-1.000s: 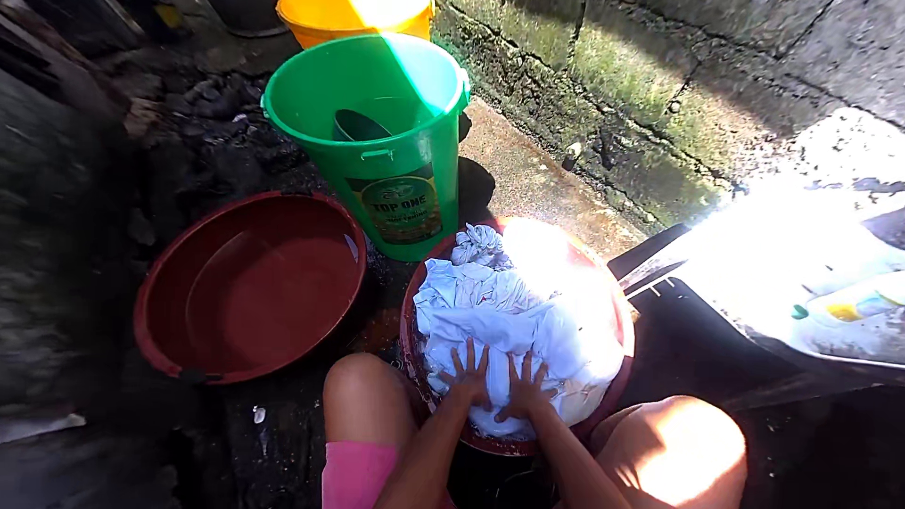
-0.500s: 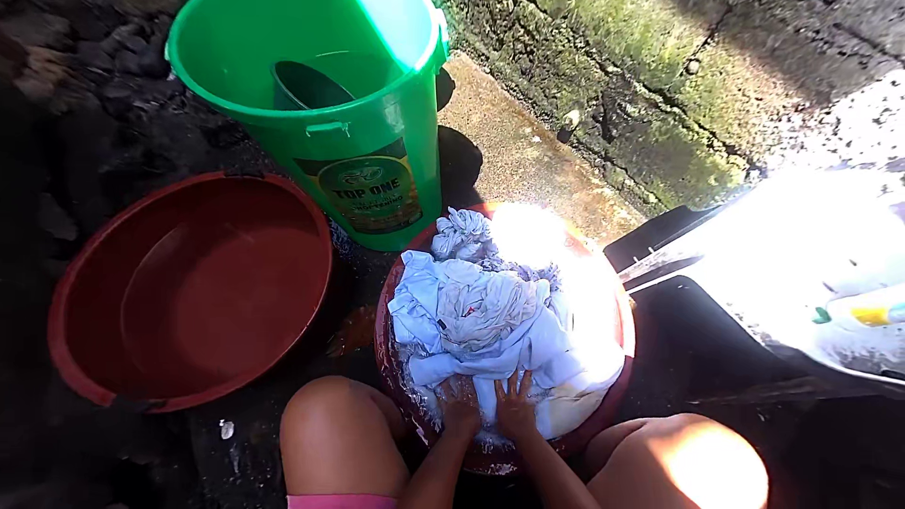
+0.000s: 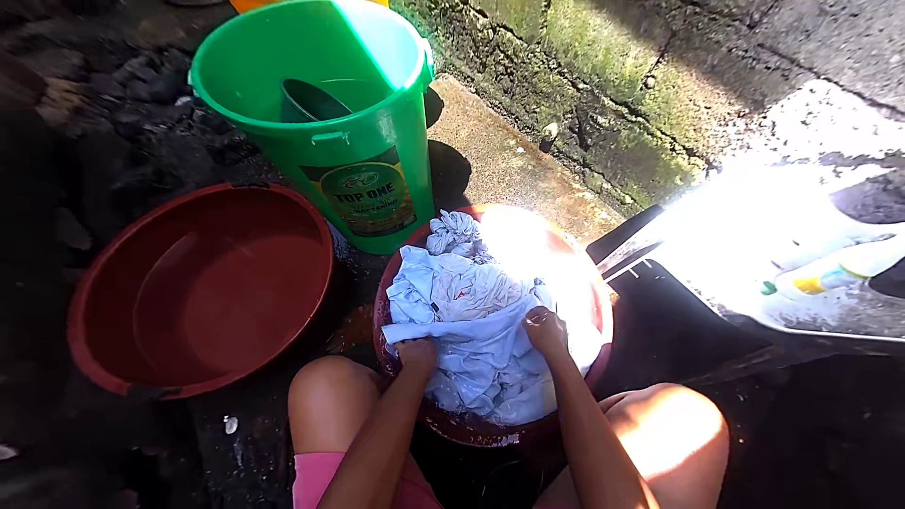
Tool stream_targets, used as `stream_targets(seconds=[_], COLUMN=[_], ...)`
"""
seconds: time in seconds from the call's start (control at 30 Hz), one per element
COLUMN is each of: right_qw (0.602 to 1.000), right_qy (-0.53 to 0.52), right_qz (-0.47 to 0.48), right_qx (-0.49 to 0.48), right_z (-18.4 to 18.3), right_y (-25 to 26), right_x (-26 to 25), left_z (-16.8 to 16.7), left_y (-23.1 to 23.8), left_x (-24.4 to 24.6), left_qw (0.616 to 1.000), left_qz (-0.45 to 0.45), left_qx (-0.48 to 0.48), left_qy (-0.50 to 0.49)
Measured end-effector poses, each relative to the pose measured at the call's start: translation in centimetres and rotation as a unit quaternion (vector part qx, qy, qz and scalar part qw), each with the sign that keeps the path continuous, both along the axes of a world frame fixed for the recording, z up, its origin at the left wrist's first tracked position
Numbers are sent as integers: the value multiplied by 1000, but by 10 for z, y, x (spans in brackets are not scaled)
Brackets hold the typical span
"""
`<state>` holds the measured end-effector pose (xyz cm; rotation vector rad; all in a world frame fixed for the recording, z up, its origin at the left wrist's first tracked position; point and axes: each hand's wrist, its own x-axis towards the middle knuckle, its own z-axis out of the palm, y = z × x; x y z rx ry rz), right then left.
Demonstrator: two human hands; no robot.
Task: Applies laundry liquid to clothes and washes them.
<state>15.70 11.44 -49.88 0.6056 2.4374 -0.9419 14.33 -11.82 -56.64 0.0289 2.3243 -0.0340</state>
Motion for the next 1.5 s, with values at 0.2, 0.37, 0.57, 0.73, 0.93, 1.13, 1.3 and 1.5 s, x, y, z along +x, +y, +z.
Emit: stream_targets(seconds=[0.2, 0.37, 0.57, 0.73, 0.93, 1.13, 1.3, 1.5], right_qw=[997, 987, 965, 941, 888, 876, 984, 990], right_qy=[-38, -48, 44, -38, 59, 301, 171, 104], right_qz=[-50, 147, -130, -103, -58, -103, -49, -91], right_qx=[48, -36, -224, -319, -452, -362, -11, 3], right_z=[-38, -49, -54, -44, 8, 80, 53, 30], right_y=[3, -67, -32, -48, -38, 4, 49, 37], right_x=[27, 41, 32, 49, 44, 55, 48, 35], left_z=[59, -33, -14, 70, 154, 184, 123, 82], left_y=[51, 55, 18, 17, -4, -60, -89, -60], left_x=[-18, 34, 31, 16, 23, 9, -19, -9], left_qw=[989, 955, 651, 479, 398, 396, 905, 958], left_qz=[-15, 47, 500, 501, 334, 181, 181, 134], left_qx=[145, 294, 570, 721, 855, 900, 334, 236], left_qy=[27, -2, -31, -3, 6, 17, 192, 96])
